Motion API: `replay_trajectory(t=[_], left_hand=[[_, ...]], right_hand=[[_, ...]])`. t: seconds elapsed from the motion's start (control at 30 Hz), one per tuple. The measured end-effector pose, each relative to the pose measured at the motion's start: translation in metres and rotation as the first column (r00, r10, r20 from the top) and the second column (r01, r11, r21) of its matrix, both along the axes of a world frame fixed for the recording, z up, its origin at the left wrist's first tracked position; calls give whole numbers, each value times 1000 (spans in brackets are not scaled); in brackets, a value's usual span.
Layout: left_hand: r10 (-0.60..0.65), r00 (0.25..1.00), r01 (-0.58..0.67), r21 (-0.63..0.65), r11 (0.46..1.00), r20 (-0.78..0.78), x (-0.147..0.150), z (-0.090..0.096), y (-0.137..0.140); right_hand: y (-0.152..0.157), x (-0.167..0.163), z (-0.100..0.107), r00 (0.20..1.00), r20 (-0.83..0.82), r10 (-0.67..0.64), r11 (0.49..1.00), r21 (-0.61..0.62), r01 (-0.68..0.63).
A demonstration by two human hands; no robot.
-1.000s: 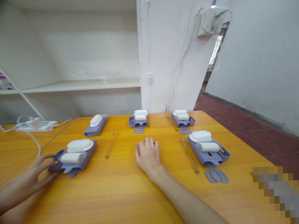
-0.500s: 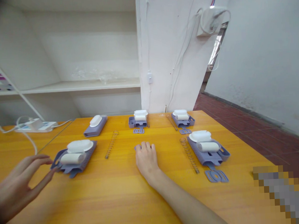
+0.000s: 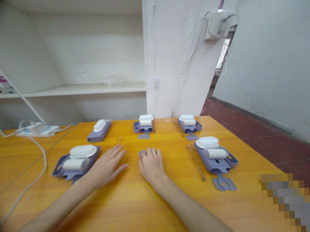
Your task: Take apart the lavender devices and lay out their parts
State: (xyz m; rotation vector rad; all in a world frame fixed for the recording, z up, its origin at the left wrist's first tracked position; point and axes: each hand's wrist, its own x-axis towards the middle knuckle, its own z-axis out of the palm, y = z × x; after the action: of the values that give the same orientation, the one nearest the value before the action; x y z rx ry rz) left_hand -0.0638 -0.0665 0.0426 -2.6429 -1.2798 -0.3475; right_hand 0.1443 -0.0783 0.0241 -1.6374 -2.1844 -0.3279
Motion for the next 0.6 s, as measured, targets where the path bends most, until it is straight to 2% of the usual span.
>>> replay_trajectory(t=[0.07, 0.17, 0.4, 0.6], left_hand=[[21, 1000, -21, -7, 1000, 14, 2, -7, 7], [63, 998, -63, -6, 998, -2, -1, -12, 3], [164, 982, -158, 68, 985, -94, -17, -6, -31], [170, 982, -157, 145, 977, -84, -28, -2, -40]], right_hand=[[0, 0, 0, 1000, -5, 2, 1000, 3, -2], [1, 1, 0, 1000, -6, -3, 1000, 5, 3], [3, 1, -1, 1000, -5, 4, 1000, 5, -4], [1, 0, 1, 999, -19, 50, 999, -12, -50]])
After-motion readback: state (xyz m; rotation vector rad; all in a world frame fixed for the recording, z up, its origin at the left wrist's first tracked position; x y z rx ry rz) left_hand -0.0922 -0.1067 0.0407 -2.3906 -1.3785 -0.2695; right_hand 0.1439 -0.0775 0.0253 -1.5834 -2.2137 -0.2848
